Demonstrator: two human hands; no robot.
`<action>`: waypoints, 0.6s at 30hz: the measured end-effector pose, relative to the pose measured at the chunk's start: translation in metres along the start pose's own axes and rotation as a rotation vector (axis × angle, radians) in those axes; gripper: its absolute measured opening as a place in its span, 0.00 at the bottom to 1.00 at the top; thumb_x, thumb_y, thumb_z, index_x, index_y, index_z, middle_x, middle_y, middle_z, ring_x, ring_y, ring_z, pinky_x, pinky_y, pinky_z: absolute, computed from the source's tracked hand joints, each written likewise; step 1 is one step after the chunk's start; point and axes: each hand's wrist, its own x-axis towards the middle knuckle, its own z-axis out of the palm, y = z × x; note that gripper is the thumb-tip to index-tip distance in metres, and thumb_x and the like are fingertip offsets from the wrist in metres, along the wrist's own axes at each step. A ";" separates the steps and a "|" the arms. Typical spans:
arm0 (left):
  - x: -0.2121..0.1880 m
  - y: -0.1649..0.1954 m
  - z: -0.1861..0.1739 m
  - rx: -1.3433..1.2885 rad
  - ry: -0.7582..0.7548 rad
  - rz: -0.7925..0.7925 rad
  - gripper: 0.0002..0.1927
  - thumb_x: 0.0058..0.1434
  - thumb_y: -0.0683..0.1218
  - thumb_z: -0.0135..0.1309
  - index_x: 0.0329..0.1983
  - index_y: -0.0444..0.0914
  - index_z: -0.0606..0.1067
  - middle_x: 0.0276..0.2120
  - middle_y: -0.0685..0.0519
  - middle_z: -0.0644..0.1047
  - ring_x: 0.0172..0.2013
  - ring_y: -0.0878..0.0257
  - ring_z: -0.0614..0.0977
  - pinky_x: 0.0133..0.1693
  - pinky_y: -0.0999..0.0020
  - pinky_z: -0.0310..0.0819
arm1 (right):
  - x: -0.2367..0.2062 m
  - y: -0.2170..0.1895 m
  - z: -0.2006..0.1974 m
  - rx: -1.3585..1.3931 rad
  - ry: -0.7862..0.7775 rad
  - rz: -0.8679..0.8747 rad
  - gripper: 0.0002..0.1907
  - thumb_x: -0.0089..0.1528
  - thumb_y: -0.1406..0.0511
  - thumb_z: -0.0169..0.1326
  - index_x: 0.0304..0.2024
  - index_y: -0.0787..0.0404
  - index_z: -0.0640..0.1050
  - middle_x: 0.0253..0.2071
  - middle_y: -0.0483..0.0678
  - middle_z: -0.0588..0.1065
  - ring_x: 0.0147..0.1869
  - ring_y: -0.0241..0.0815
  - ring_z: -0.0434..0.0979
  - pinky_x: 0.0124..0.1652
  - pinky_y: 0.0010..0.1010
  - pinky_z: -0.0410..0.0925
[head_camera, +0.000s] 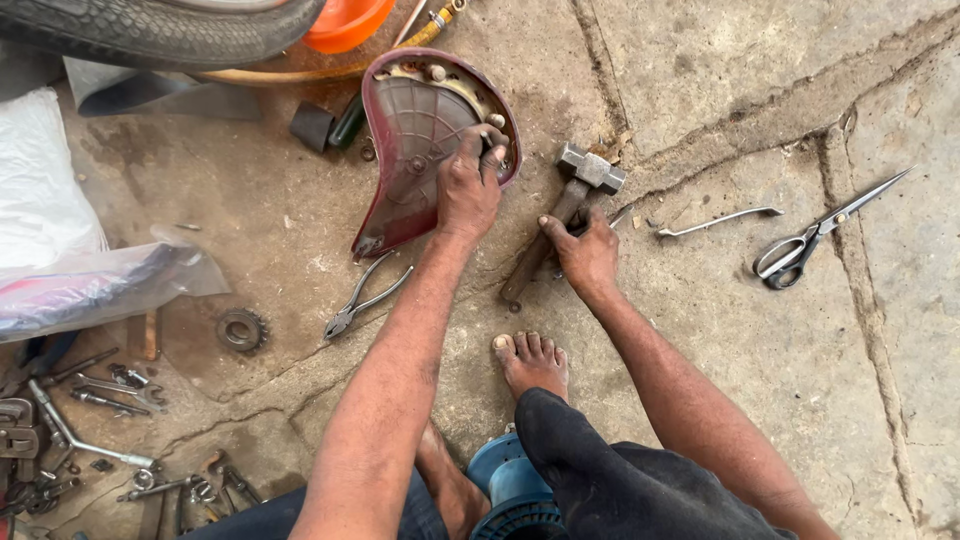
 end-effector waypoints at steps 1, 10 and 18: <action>0.001 0.000 0.000 -0.019 0.008 0.017 0.10 0.71 0.41 0.53 0.52 0.41 0.69 0.41 0.52 0.83 0.43 0.60 0.87 0.42 0.63 0.84 | 0.000 0.000 0.000 0.029 -0.033 0.048 0.36 0.60 0.46 0.65 0.55 0.67 0.70 0.47 0.61 0.76 0.48 0.54 0.78 0.48 0.55 0.73; -0.001 0.002 0.004 -0.010 0.030 -0.014 0.10 0.70 0.43 0.55 0.51 0.41 0.69 0.39 0.53 0.83 0.43 0.59 0.88 0.41 0.62 0.83 | -0.002 -0.001 -0.003 0.016 -0.049 0.024 0.34 0.60 0.47 0.64 0.52 0.67 0.72 0.40 0.60 0.77 0.43 0.52 0.82 0.47 0.48 0.75; 0.011 0.010 0.000 0.247 -0.121 -0.197 0.11 0.67 0.51 0.60 0.49 0.43 0.75 0.34 0.53 0.83 0.35 0.60 0.86 0.34 0.62 0.81 | -0.003 0.000 -0.002 0.025 -0.004 -0.043 0.32 0.60 0.47 0.65 0.49 0.66 0.72 0.34 0.57 0.78 0.37 0.48 0.82 0.41 0.44 0.76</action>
